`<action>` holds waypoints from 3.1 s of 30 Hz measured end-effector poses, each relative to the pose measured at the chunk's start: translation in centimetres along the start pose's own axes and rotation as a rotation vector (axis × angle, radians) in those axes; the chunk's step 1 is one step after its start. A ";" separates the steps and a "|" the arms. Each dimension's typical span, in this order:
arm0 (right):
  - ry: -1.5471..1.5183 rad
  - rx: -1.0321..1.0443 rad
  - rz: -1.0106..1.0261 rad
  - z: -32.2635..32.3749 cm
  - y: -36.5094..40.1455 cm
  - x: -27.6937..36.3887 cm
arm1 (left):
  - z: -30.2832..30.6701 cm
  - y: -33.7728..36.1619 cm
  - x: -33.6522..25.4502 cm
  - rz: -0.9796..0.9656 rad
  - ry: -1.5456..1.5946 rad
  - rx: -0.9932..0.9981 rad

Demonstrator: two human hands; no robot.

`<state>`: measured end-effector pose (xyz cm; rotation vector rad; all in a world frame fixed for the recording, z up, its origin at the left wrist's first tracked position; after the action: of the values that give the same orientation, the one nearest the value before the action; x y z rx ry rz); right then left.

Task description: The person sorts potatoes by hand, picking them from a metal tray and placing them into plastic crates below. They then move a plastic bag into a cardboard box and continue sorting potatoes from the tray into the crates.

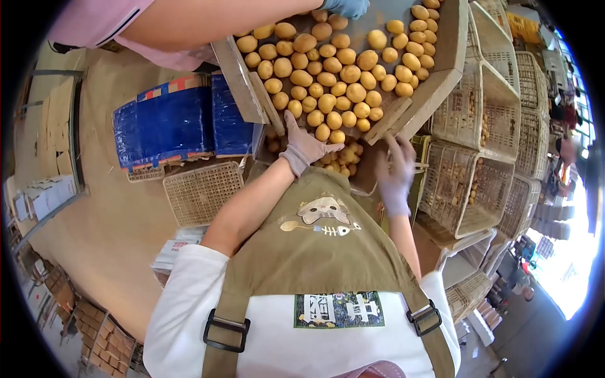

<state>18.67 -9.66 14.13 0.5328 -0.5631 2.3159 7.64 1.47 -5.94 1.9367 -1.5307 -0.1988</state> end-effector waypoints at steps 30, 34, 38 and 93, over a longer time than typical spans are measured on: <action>0.322 -0.264 0.107 3.1 -10.1 -5.5 | -0.8 0.7 -0.4 -0.049 -0.050 0.084; 0.264 0.311 0.351 -6.3 -4.3 2.8 | -0.5 0.6 -0.7 -0.060 -0.131 0.110; 0.102 0.349 0.157 -8.4 -3.7 0.6 | 0.5 1.4 -0.8 -0.046 -0.180 -0.053; 0.432 0.762 0.277 -20.7 -5.2 6.2 | 0.4 1.5 -0.6 -0.094 0.030 -0.163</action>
<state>13.64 7.93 1.60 0.2723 0.5076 2.7657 6.08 1.67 -5.59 1.8749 -1.3612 -0.3242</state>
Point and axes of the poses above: each hand's wrist, its own y-axis away from the middle knuckle, its own z-axis out of the back of the hand, x = y × z, the point moved 9 cm from there along -y, towards the middle knuckle, and after that the axes turned 4 degrees about -x, right-handed, at the moved point
